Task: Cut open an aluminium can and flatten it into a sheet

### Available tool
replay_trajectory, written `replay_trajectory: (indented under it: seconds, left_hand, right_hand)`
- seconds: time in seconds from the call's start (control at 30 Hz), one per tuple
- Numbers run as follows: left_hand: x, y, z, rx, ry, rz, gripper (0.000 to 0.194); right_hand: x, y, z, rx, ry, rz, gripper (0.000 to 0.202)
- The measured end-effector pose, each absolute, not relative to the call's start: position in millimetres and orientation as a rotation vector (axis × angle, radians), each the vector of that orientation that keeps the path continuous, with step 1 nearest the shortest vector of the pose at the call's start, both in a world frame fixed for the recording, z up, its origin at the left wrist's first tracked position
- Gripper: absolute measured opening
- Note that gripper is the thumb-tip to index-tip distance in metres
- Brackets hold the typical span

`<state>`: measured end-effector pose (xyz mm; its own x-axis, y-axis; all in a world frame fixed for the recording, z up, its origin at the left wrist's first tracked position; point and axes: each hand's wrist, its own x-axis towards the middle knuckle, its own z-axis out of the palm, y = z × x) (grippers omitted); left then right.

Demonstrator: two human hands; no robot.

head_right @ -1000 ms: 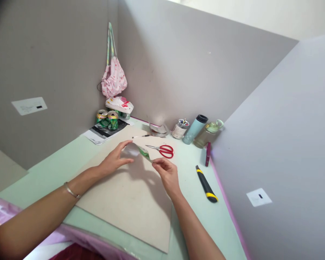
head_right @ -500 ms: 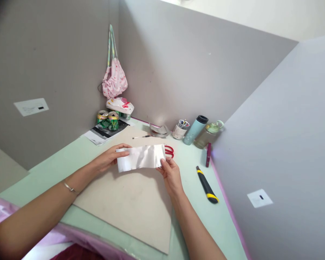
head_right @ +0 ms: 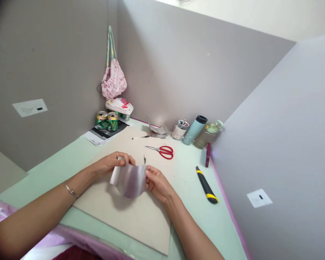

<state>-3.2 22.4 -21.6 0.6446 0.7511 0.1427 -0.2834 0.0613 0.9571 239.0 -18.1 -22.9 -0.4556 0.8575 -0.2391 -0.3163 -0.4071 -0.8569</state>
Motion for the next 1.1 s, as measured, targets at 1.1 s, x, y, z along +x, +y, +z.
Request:
replay_trajectory:
  seconds: [1.1]
  left_hand:
    - [19.2, 11.9, -12.6, 1.395, 0.604, 0.933, 0.057]
  right_hand:
    - [226.6, -25.1, -8.5, -1.170, -1.317, 1.350, 0.052]
